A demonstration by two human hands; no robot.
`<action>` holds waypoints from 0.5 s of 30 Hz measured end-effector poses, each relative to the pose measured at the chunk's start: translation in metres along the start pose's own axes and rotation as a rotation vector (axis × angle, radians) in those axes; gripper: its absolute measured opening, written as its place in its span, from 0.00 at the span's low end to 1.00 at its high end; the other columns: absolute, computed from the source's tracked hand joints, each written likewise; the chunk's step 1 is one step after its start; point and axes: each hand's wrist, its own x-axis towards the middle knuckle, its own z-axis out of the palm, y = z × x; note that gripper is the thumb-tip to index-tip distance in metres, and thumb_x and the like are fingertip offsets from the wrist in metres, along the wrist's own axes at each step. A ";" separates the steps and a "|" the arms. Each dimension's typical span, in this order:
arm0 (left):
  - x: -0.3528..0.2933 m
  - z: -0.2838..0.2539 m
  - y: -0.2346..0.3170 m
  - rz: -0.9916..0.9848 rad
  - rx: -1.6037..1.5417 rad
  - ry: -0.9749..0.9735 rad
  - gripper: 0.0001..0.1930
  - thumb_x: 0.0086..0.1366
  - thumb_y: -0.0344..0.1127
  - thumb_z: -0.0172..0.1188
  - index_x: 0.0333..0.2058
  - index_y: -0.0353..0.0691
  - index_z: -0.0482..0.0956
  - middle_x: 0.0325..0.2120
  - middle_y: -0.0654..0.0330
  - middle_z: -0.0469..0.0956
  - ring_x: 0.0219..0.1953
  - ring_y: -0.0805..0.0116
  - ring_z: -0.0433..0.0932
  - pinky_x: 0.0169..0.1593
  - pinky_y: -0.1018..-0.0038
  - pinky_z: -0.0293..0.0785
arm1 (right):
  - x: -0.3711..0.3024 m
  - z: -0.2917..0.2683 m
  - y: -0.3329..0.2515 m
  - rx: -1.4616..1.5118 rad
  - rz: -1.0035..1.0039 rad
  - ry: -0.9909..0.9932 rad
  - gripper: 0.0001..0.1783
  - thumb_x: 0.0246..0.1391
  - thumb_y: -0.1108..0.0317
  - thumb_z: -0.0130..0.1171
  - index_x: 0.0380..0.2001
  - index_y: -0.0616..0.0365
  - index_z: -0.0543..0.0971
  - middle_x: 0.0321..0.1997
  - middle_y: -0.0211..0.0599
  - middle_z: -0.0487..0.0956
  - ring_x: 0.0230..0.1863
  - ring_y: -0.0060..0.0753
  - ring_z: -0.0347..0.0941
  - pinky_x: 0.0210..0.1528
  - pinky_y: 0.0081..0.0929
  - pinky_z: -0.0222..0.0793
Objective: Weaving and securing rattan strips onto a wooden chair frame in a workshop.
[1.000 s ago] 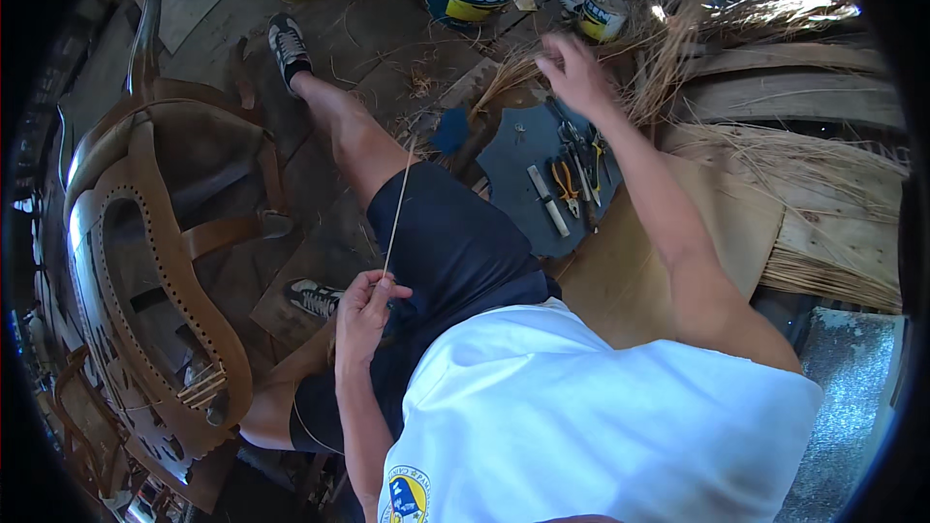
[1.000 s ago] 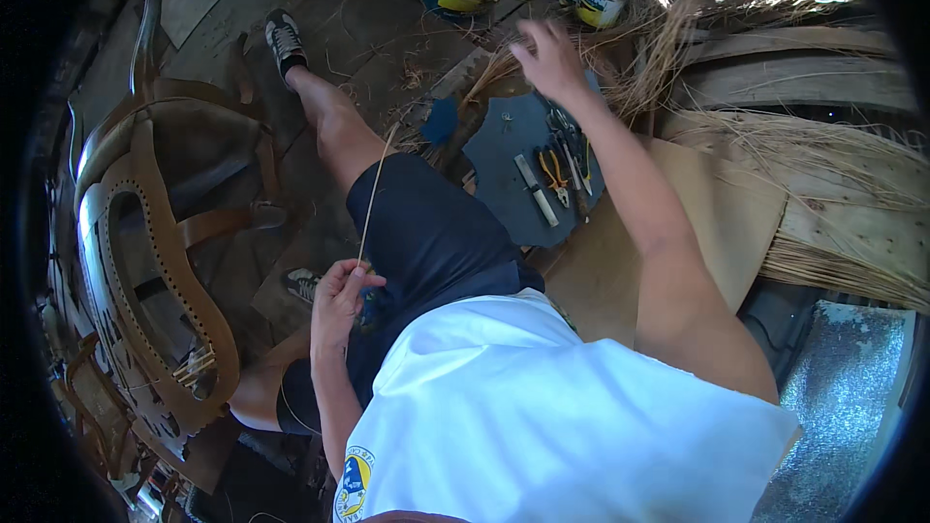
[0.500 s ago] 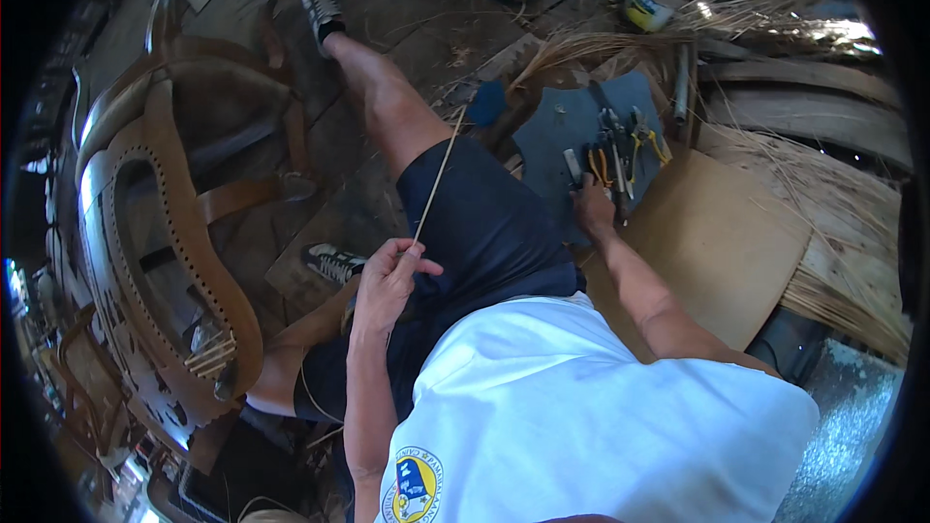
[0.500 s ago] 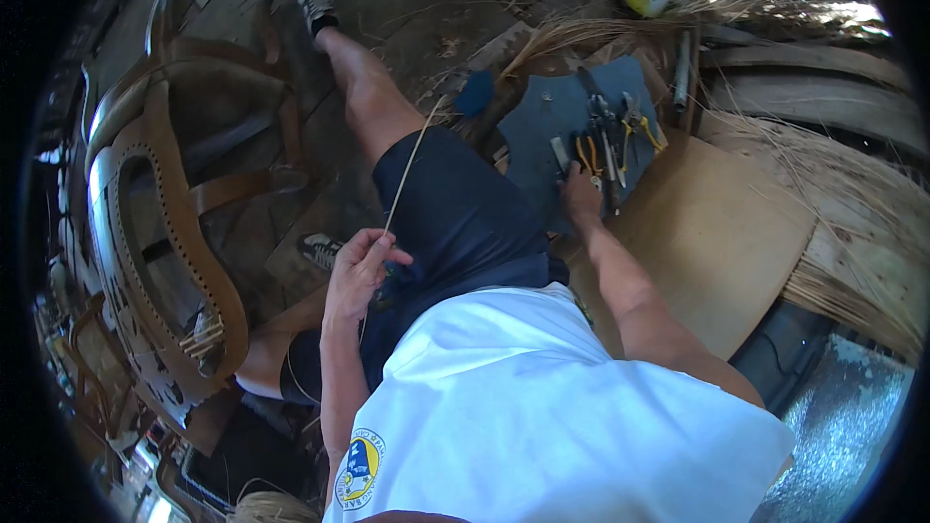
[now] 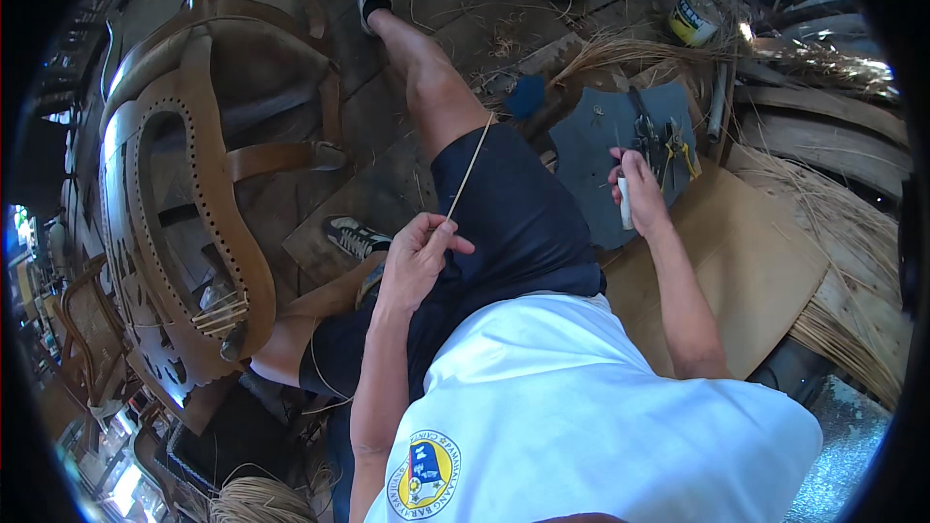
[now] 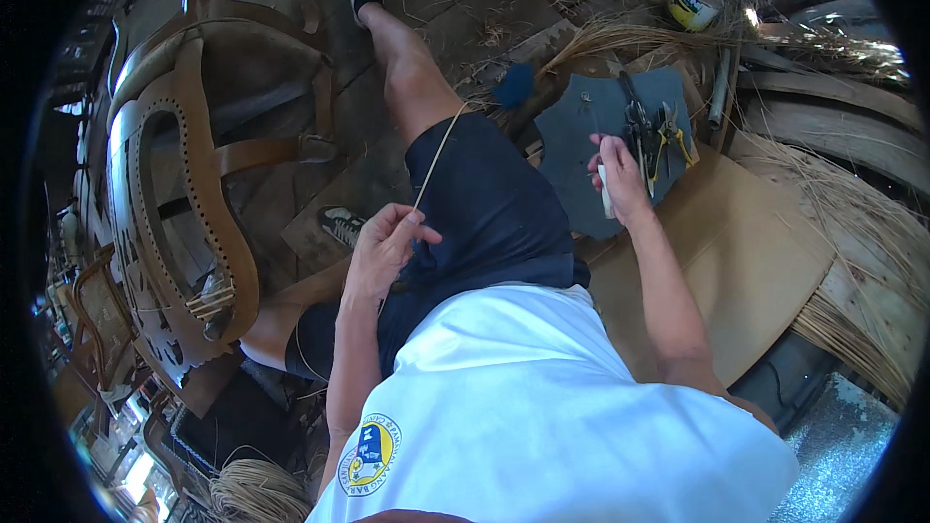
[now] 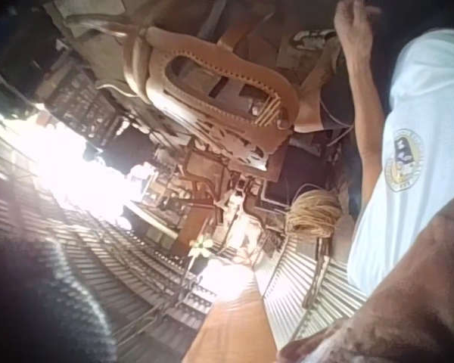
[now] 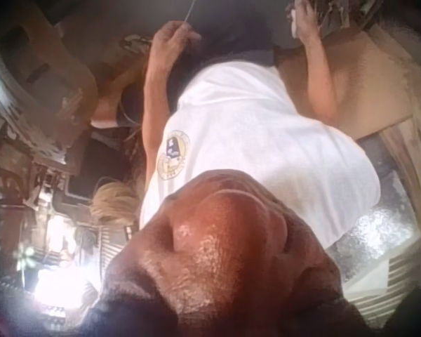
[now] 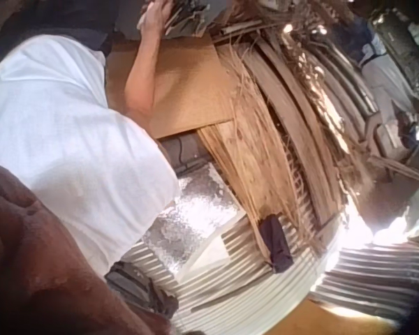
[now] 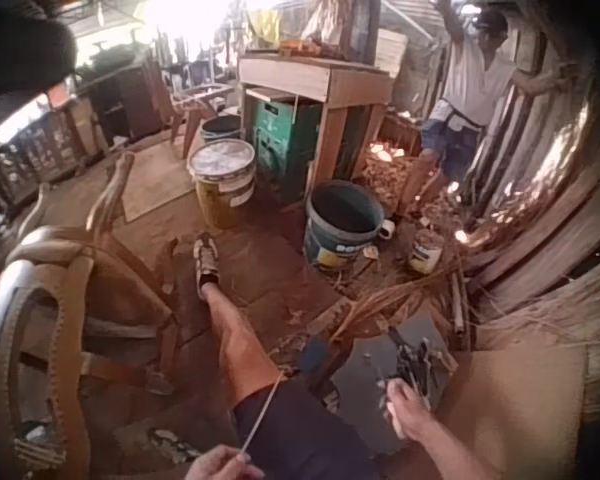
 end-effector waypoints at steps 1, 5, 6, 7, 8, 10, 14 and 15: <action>0.001 0.002 0.003 0.023 -0.017 0.002 0.10 0.74 0.37 0.53 0.41 0.35 0.77 0.28 0.61 0.85 0.18 0.88 0.59 0.22 0.84 0.55 | -0.009 0.014 -0.019 0.000 -0.003 -0.005 0.15 0.67 0.62 0.57 0.51 0.56 0.73 0.34 0.30 0.76 0.29 0.19 0.72 0.34 0.21 0.71; 0.000 0.003 0.006 0.085 -0.018 0.060 0.11 0.74 0.37 0.54 0.40 0.34 0.79 0.28 0.62 0.85 0.19 0.86 0.62 0.24 0.83 0.58 | -0.047 0.067 -0.063 -0.009 -0.050 -0.287 0.11 0.71 0.59 0.53 0.47 0.53 0.71 0.33 0.35 0.77 0.26 0.19 0.71 0.30 0.18 0.68; -0.001 0.002 0.003 0.145 0.026 0.108 0.11 0.74 0.37 0.54 0.40 0.35 0.79 0.28 0.61 0.84 0.20 0.87 0.62 0.24 0.84 0.58 | -0.054 0.079 -0.066 0.080 -0.061 -0.406 0.11 0.71 0.58 0.53 0.46 0.53 0.71 0.33 0.37 0.78 0.25 0.20 0.70 0.29 0.18 0.67; -0.003 0.001 0.000 0.203 0.071 0.158 0.10 0.74 0.37 0.55 0.40 0.36 0.79 0.28 0.61 0.84 0.20 0.88 0.63 0.24 0.85 0.58 | -0.056 0.091 -0.066 0.187 -0.025 -0.467 0.12 0.71 0.57 0.52 0.47 0.53 0.71 0.32 0.38 0.78 0.24 0.21 0.69 0.28 0.18 0.67; -0.007 0.001 0.001 0.205 0.067 0.173 0.10 0.74 0.37 0.55 0.40 0.36 0.79 0.28 0.61 0.84 0.20 0.88 0.63 0.24 0.85 0.58 | -0.059 0.101 -0.065 0.296 0.016 -0.524 0.14 0.71 0.55 0.51 0.48 0.54 0.70 0.31 0.40 0.78 0.23 0.21 0.68 0.28 0.18 0.66; -0.014 0.004 0.004 0.438 0.417 0.388 0.12 0.75 0.36 0.54 0.41 0.32 0.81 0.27 0.64 0.84 0.22 0.79 0.71 0.27 0.80 0.65 | -0.062 0.116 -0.069 0.433 0.179 -0.687 0.26 0.73 0.46 0.43 0.54 0.58 0.73 0.27 0.35 0.77 0.24 0.20 0.66 0.28 0.20 0.64; -0.018 -0.017 -0.003 0.019 -0.602 -0.023 0.12 0.76 0.37 0.51 0.40 0.35 0.78 0.28 0.61 0.80 0.25 0.81 0.72 0.30 0.81 0.69 | -0.064 0.143 -0.071 0.421 0.308 -0.746 0.27 0.72 0.47 0.44 0.55 0.61 0.75 0.27 0.32 0.77 0.25 0.21 0.68 0.28 0.23 0.65; -0.022 -0.020 -0.004 -0.003 -0.789 -0.137 0.10 0.75 0.36 0.53 0.41 0.35 0.78 0.29 0.62 0.79 0.27 0.79 0.76 0.31 0.81 0.71 | -0.066 0.146 -0.073 0.394 0.352 -0.714 0.26 0.72 0.49 0.46 0.55 0.61 0.76 0.27 0.31 0.77 0.26 0.22 0.69 0.29 0.23 0.66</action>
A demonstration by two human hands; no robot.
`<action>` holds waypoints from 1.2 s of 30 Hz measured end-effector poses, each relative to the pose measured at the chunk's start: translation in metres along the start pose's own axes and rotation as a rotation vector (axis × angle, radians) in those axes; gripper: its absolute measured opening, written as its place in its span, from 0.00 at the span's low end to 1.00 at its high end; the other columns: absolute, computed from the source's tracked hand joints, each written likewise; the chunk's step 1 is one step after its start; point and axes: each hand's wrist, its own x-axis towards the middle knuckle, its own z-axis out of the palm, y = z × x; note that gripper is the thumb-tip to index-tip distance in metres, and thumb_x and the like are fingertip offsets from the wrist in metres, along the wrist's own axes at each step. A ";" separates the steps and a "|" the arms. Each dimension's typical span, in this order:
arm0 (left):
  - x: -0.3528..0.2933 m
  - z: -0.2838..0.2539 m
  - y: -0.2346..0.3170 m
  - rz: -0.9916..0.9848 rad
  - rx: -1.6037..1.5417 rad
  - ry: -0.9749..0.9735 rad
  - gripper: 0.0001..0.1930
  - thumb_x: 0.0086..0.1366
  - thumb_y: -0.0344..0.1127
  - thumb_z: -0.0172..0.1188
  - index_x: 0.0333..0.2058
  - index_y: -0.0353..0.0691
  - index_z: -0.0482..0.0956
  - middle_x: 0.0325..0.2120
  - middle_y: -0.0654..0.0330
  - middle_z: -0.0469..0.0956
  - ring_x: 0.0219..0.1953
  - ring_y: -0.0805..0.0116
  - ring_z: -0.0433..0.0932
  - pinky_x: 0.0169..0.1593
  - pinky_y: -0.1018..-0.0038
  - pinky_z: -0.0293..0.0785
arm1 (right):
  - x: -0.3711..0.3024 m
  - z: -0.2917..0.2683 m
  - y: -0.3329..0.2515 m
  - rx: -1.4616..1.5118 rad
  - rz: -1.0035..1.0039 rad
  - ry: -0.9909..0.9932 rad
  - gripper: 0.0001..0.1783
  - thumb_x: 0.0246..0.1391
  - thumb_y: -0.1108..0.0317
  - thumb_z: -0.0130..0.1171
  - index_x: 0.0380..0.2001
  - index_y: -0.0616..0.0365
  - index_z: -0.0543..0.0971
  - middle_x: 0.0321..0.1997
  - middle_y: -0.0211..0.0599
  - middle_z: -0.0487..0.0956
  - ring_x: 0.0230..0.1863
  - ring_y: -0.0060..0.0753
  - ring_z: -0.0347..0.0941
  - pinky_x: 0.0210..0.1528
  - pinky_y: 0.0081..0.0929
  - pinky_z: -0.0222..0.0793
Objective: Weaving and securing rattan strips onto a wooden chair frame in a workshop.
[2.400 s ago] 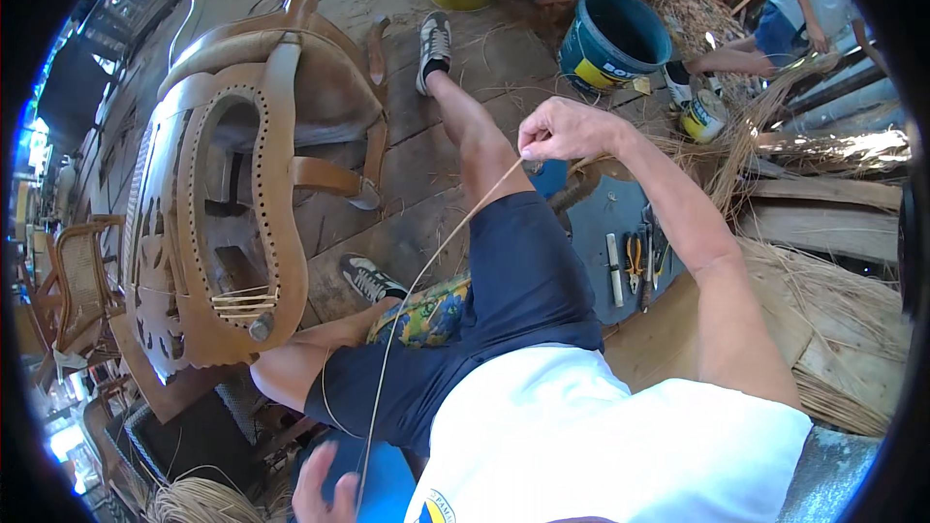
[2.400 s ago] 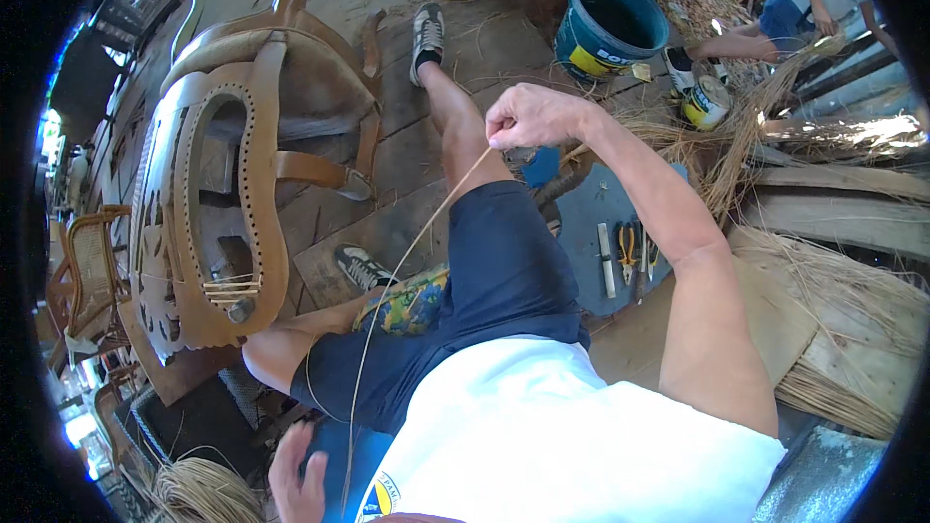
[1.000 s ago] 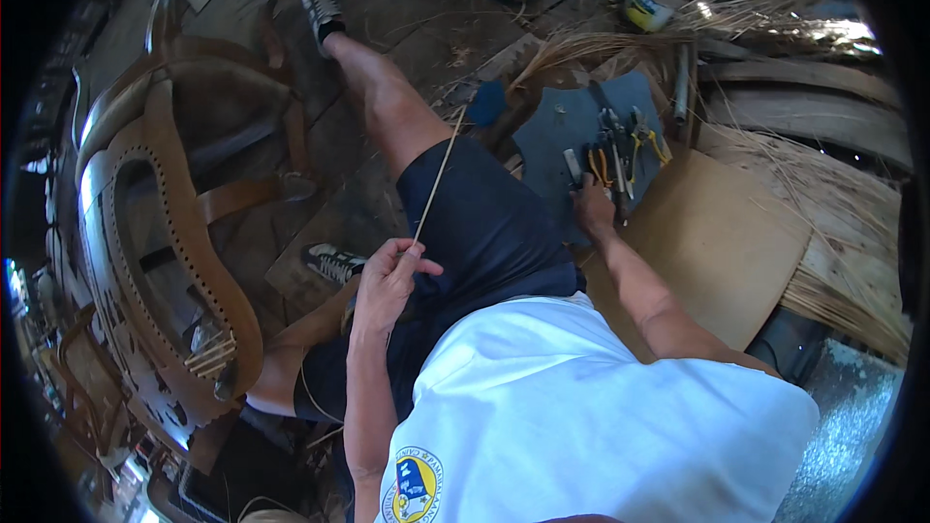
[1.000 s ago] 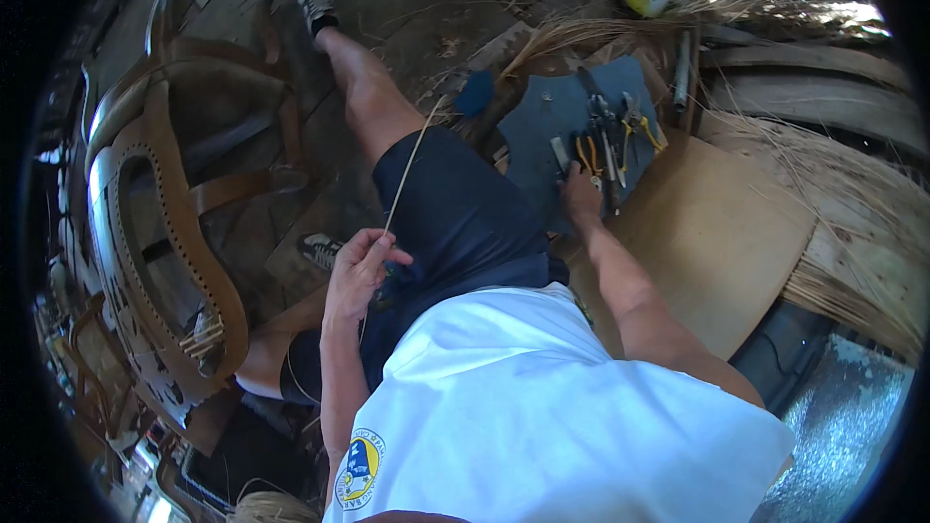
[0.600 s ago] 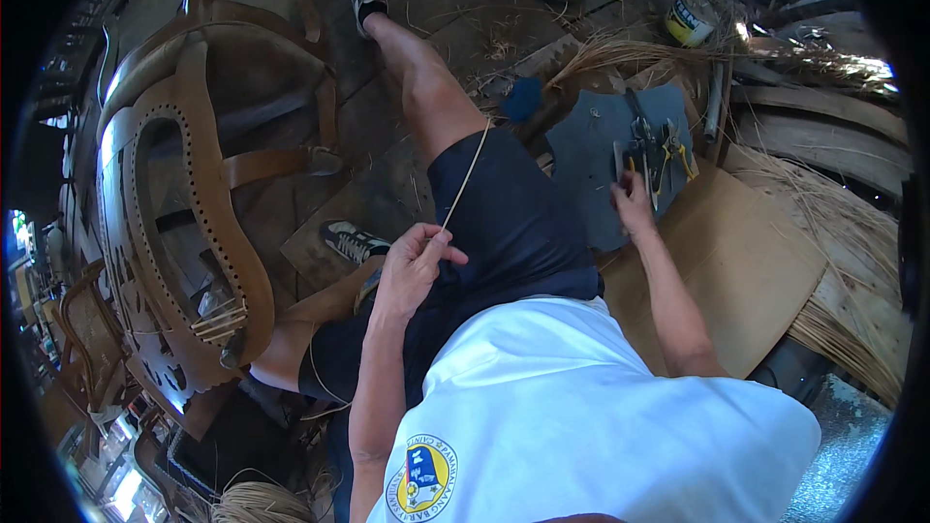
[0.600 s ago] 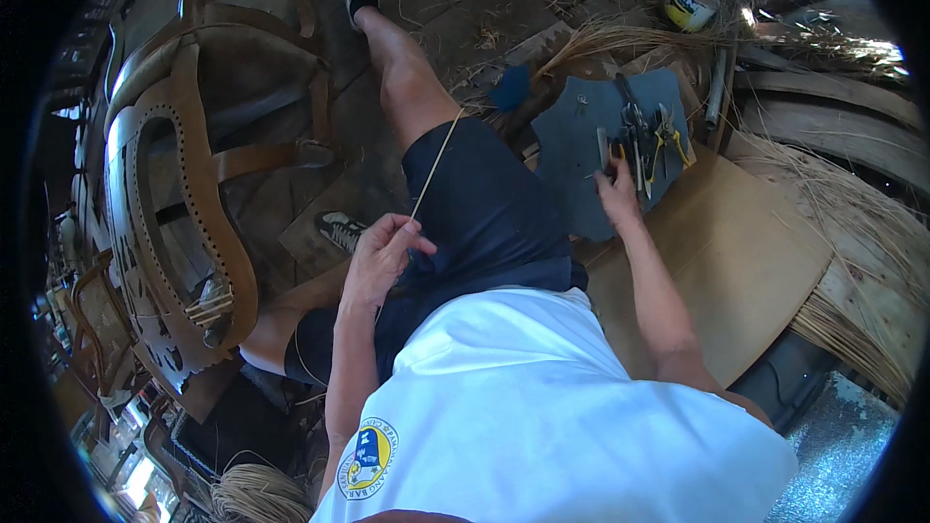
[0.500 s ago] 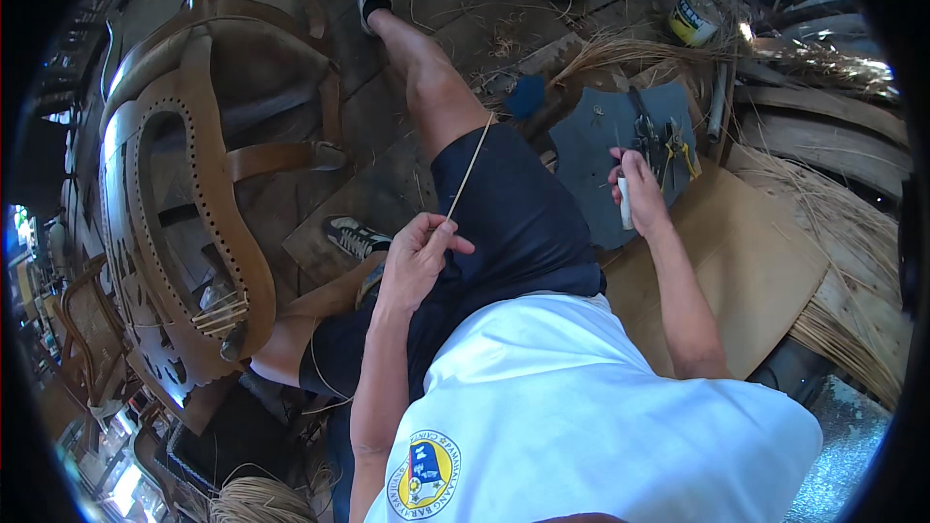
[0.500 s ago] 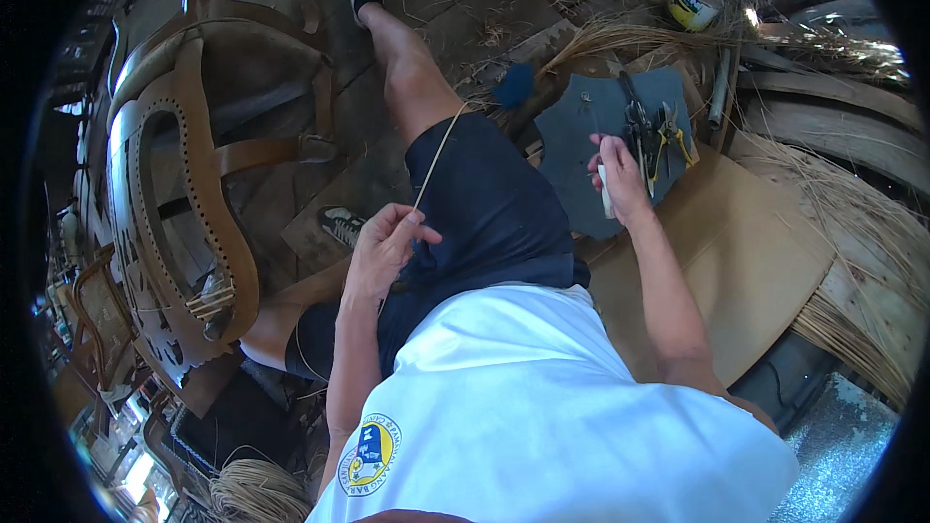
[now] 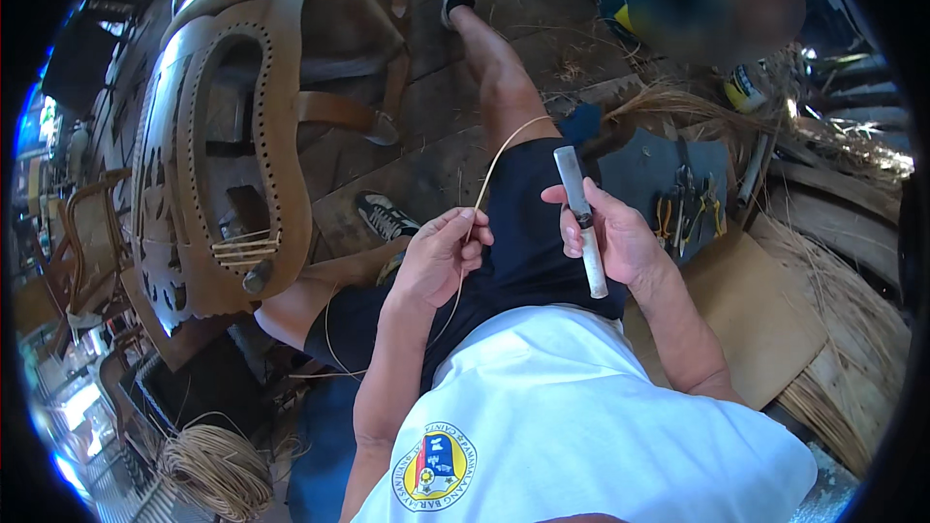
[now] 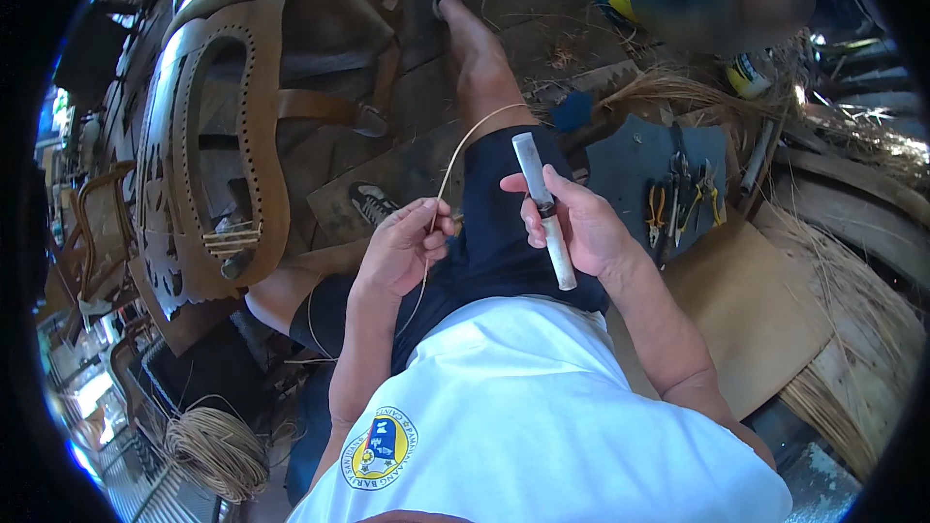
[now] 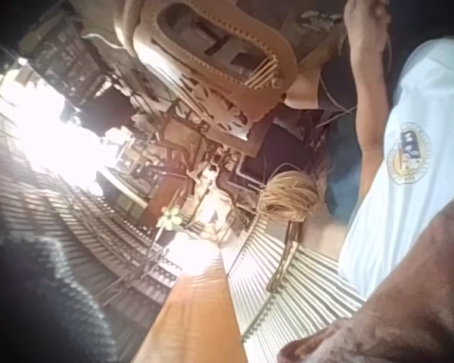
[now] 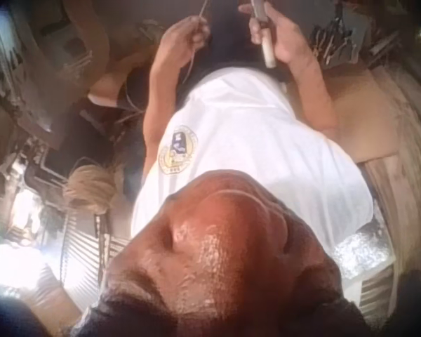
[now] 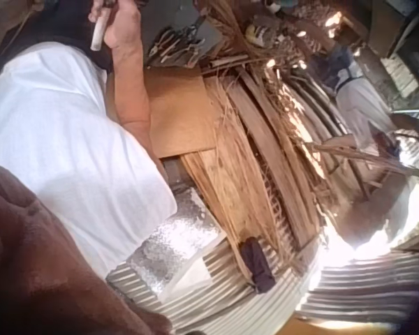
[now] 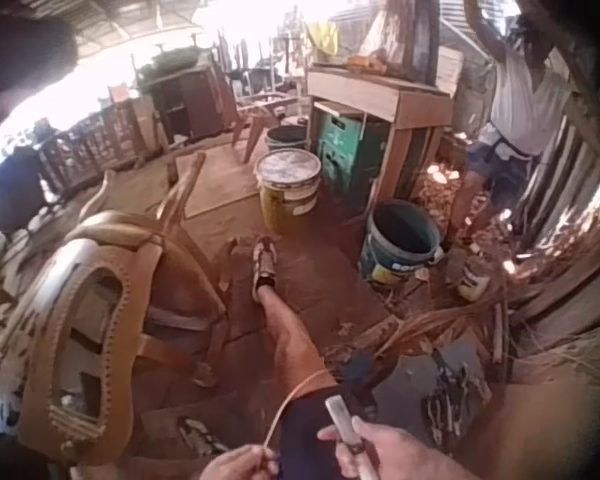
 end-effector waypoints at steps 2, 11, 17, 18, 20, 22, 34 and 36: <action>-0.003 0.004 0.001 -0.012 -0.067 0.009 0.09 0.75 0.35 0.53 0.40 0.36 0.78 0.28 0.62 0.80 0.26 0.79 0.76 0.30 0.81 0.71 | -0.006 0.012 -0.004 -0.026 -0.010 0.030 0.24 0.72 0.51 0.47 0.54 0.60 0.76 0.27 0.32 0.78 0.27 0.22 0.70 0.30 0.23 0.67; 0.009 0.026 -0.010 0.856 1.312 0.350 0.08 0.73 0.33 0.57 0.38 0.33 0.79 0.25 0.61 0.81 0.23 0.77 0.76 0.27 0.78 0.69 | 0.003 0.008 -0.005 -0.258 -0.096 0.105 0.24 0.69 0.53 0.54 0.59 0.60 0.72 0.28 0.36 0.78 0.25 0.21 0.69 0.29 0.18 0.66; -0.007 0.038 -0.010 0.512 1.052 0.239 0.08 0.73 0.33 0.56 0.40 0.33 0.80 0.23 0.64 0.80 0.22 0.82 0.70 0.26 0.80 0.65 | 0.034 0.017 0.009 -0.285 -0.003 0.046 0.23 0.62 0.66 0.64 0.57 0.62 0.74 0.29 0.30 0.79 0.19 0.14 0.66 0.23 0.13 0.61; -0.008 0.038 -0.011 0.492 1.043 0.219 0.08 0.73 0.33 0.57 0.40 0.33 0.80 0.23 0.64 0.80 0.22 0.82 0.70 0.26 0.80 0.64 | 0.044 0.014 0.012 -0.249 -0.004 0.108 0.16 0.59 0.73 0.65 0.50 0.61 0.79 0.32 0.31 0.81 0.18 0.13 0.67 0.22 0.12 0.62; -0.011 0.035 -0.015 0.474 1.047 0.209 0.10 0.73 0.34 0.56 0.41 0.33 0.80 0.23 0.64 0.81 0.22 0.82 0.70 0.26 0.80 0.65 | 0.061 0.011 0.016 -0.251 -0.020 0.149 0.13 0.59 0.74 0.65 0.47 0.61 0.80 0.32 0.33 0.82 0.18 0.13 0.68 0.21 0.12 0.63; -0.014 0.036 -0.015 0.451 1.060 0.231 0.10 0.73 0.33 0.56 0.41 0.32 0.80 0.24 0.61 0.82 0.23 0.79 0.73 0.28 0.78 0.68 | 0.070 0.009 0.010 -0.259 -0.067 0.168 0.08 0.57 0.75 0.67 0.41 0.61 0.82 0.33 0.37 0.83 0.18 0.14 0.70 0.20 0.11 0.63; -0.037 0.009 -0.010 0.343 1.144 0.258 0.10 0.72 0.32 0.55 0.41 0.31 0.80 0.23 0.59 0.84 0.23 0.78 0.75 0.29 0.77 0.70 | 0.070 -0.081 -0.135 -0.433 -0.537 0.466 0.10 0.57 0.71 0.67 0.43 0.57 0.82 0.34 0.40 0.85 0.20 0.13 0.70 0.21 0.11 0.62; -0.047 -0.006 -0.008 0.412 1.325 0.374 0.10 0.72 0.31 0.53 0.39 0.31 0.80 0.23 0.59 0.84 0.23 0.76 0.77 0.29 0.75 0.71 | 0.064 -0.111 -0.147 -0.410 -0.564 0.536 0.09 0.57 0.70 0.67 0.41 0.56 0.81 0.33 0.40 0.84 0.19 0.14 0.69 0.20 0.12 0.61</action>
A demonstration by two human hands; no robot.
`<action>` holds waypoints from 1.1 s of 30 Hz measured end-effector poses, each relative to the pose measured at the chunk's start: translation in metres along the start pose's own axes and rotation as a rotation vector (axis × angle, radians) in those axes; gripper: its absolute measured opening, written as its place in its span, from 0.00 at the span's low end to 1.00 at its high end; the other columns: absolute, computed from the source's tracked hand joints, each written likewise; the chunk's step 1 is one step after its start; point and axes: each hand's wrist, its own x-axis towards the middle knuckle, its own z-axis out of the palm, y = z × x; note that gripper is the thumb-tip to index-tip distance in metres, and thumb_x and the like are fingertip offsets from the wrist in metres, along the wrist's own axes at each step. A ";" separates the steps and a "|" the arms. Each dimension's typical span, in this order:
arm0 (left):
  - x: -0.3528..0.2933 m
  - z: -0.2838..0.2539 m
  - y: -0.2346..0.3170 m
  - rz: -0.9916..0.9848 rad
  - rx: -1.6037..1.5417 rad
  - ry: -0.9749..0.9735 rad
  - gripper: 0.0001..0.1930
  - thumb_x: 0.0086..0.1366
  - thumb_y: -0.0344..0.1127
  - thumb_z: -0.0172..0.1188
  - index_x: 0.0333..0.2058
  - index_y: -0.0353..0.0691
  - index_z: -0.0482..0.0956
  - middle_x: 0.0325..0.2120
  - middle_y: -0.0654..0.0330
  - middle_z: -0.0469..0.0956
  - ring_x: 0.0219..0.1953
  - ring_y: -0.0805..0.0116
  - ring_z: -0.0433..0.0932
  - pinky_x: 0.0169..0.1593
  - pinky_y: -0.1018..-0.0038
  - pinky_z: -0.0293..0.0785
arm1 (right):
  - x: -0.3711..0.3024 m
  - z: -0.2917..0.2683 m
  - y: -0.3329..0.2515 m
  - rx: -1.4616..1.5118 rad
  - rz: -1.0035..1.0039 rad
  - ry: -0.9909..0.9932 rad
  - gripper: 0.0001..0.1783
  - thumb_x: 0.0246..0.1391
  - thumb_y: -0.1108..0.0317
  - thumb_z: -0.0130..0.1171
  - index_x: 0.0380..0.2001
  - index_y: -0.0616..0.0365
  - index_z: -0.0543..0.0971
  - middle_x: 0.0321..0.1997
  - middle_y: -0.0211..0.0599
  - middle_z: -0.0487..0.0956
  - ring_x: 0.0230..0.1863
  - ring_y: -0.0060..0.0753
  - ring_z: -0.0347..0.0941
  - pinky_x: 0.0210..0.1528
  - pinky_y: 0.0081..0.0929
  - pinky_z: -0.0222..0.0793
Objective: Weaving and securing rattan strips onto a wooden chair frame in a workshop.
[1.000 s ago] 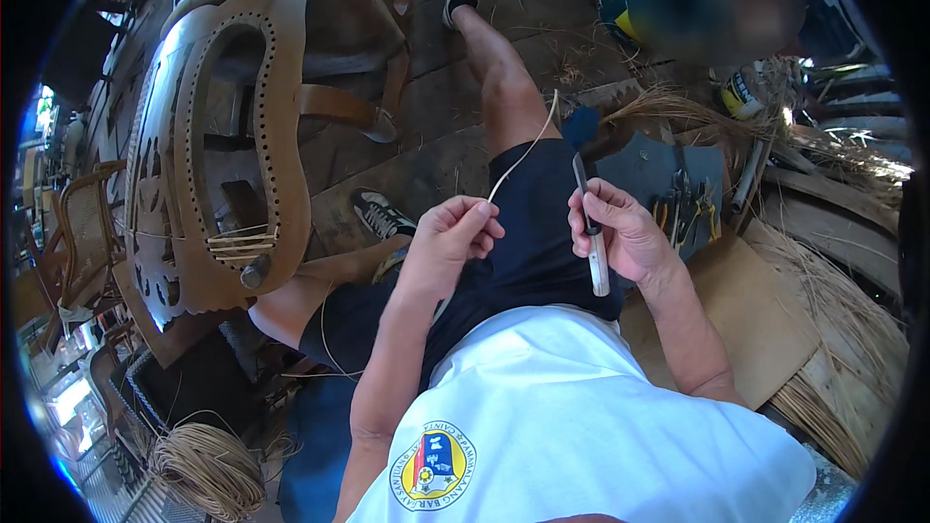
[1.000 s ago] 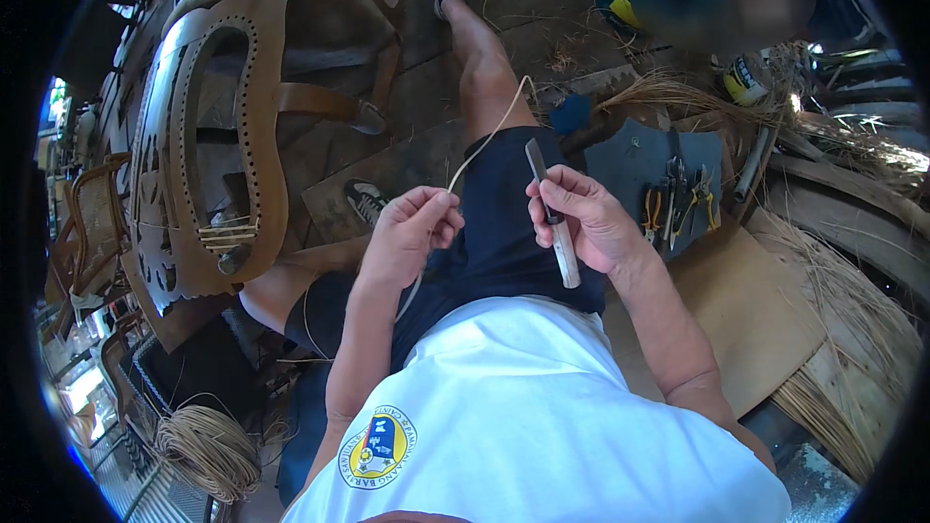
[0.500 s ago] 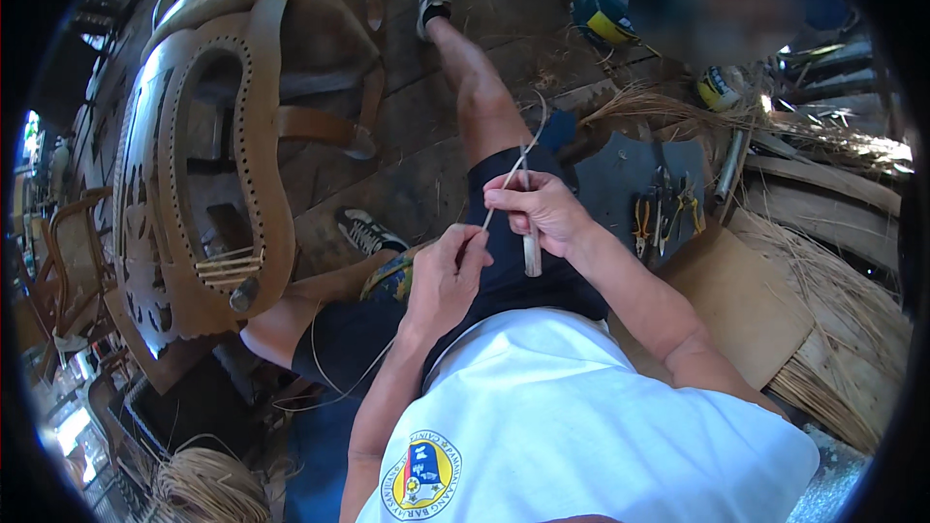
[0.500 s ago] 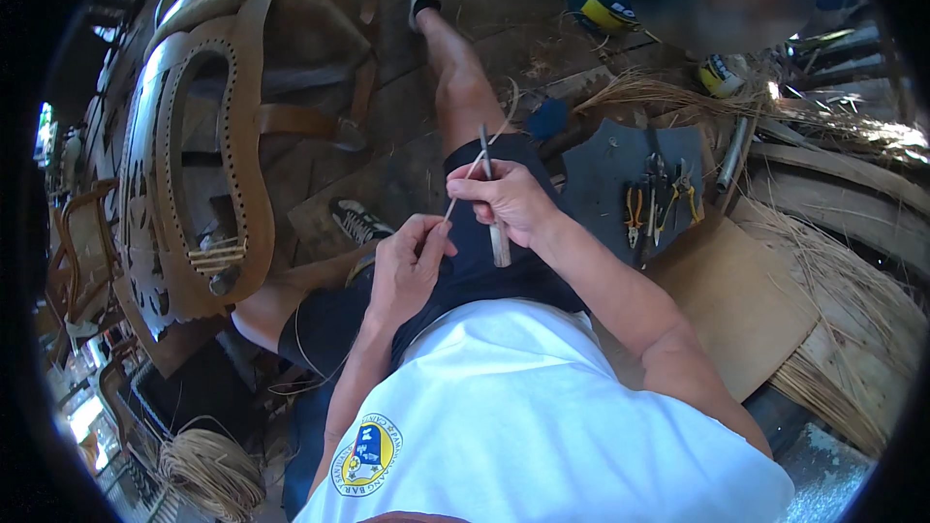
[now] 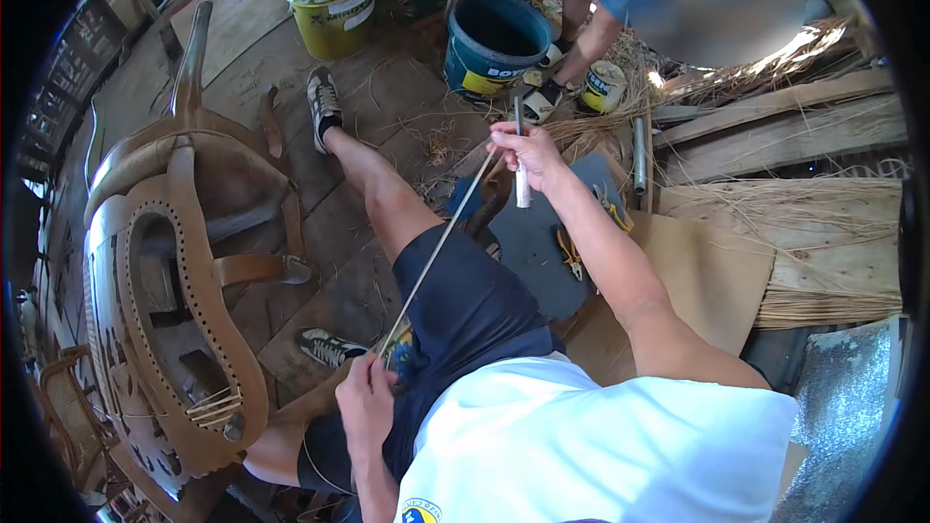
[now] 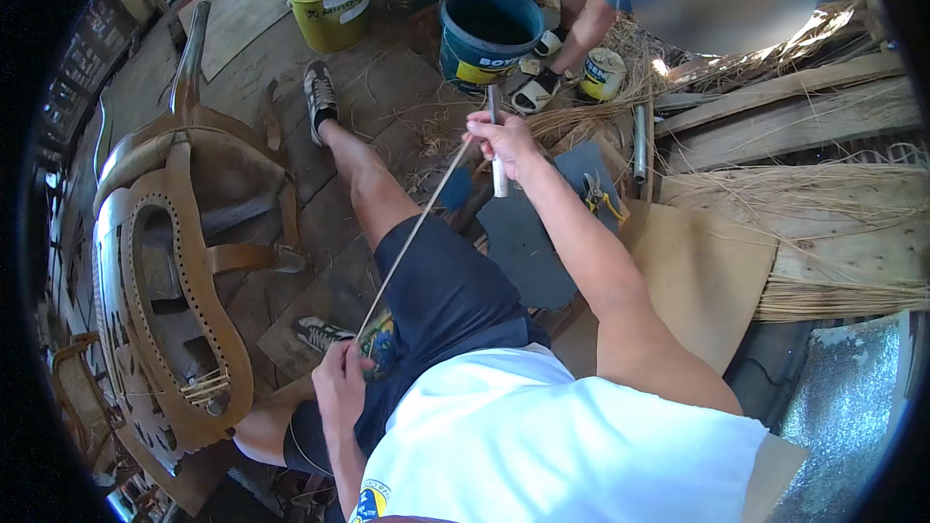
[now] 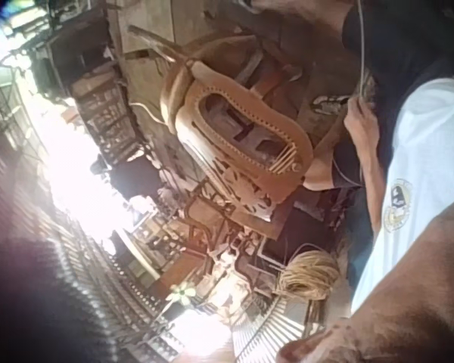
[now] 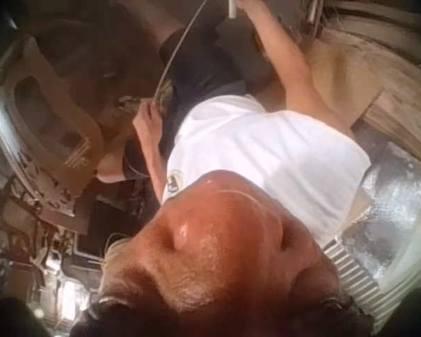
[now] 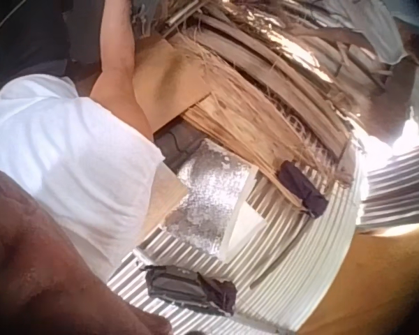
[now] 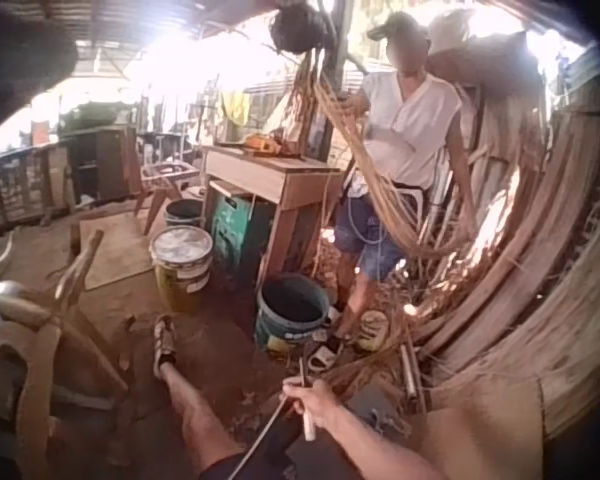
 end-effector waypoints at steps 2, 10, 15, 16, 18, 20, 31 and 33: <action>-0.012 -0.013 -0.021 -0.021 0.021 0.003 0.10 0.72 0.31 0.53 0.38 0.30 0.80 0.22 0.58 0.84 0.22 0.75 0.77 0.29 0.74 0.71 | 0.015 -0.022 0.008 -0.016 0.036 0.062 0.07 0.58 0.68 0.66 0.39 0.55 0.81 0.30 0.40 0.84 0.17 0.15 0.68 0.17 0.15 0.60; -0.016 -0.010 -0.022 -0.193 -0.028 -0.143 0.12 0.73 0.33 0.53 0.35 0.29 0.78 0.20 0.57 0.83 0.23 0.76 0.76 0.30 0.74 0.70 | 0.054 -0.033 0.009 -0.349 -0.044 0.112 0.11 0.61 0.62 0.63 0.41 0.56 0.78 0.27 0.35 0.82 0.16 0.15 0.68 0.16 0.18 0.60; 0.031 0.032 -0.004 -0.044 -0.239 -0.063 0.13 0.74 0.36 0.53 0.35 0.32 0.78 0.20 0.61 0.81 0.21 0.81 0.70 0.26 0.77 0.64 | 0.009 -0.032 0.008 -0.396 0.014 0.277 0.14 0.67 0.58 0.55 0.44 0.58 0.74 0.25 0.33 0.76 0.18 0.23 0.70 0.19 0.23 0.68; 0.036 0.038 0.000 -0.047 -0.227 -0.043 0.13 0.75 0.36 0.53 0.35 0.32 0.77 0.19 0.62 0.80 0.20 0.82 0.68 0.25 0.78 0.62 | -0.020 -0.025 0.010 -0.220 0.096 0.150 0.12 0.67 0.60 0.54 0.43 0.58 0.74 0.25 0.35 0.77 0.20 0.26 0.73 0.21 0.26 0.70; 0.043 0.045 0.007 -0.013 -0.285 -0.036 0.12 0.75 0.36 0.53 0.35 0.32 0.78 0.19 0.62 0.80 0.20 0.82 0.68 0.25 0.78 0.62 | -0.074 -0.010 0.022 0.011 0.183 -0.108 0.12 0.69 0.61 0.52 0.43 0.60 0.75 0.25 0.38 0.77 0.23 0.30 0.76 0.24 0.28 0.74; 0.042 0.042 0.010 -0.004 -0.321 0.011 0.11 0.75 0.34 0.53 0.36 0.32 0.78 0.19 0.62 0.78 0.21 0.81 0.71 0.26 0.78 0.65 | -0.114 0.024 0.035 0.088 0.285 -0.326 0.13 0.69 0.61 0.53 0.44 0.61 0.75 0.26 0.37 0.78 0.24 0.28 0.75 0.25 0.26 0.73; 0.019 0.006 0.016 -0.175 -0.484 0.043 0.10 0.74 0.35 0.56 0.41 0.34 0.80 0.22 0.66 0.79 0.23 0.82 0.71 0.27 0.81 0.65 | -0.157 0.129 0.051 0.200 0.635 -0.745 0.19 0.71 0.62 0.51 0.60 0.58 0.68 0.27 0.37 0.78 0.19 0.20 0.70 0.21 0.15 0.67; 0.012 0.009 0.010 -0.204 -0.449 0.073 0.10 0.74 0.36 0.56 0.41 0.35 0.80 0.22 0.66 0.80 0.22 0.82 0.70 0.26 0.80 0.64 | -0.157 0.144 0.057 0.154 0.703 -0.811 0.19 0.70 0.63 0.52 0.60 0.57 0.69 0.28 0.37 0.79 0.19 0.20 0.71 0.21 0.14 0.68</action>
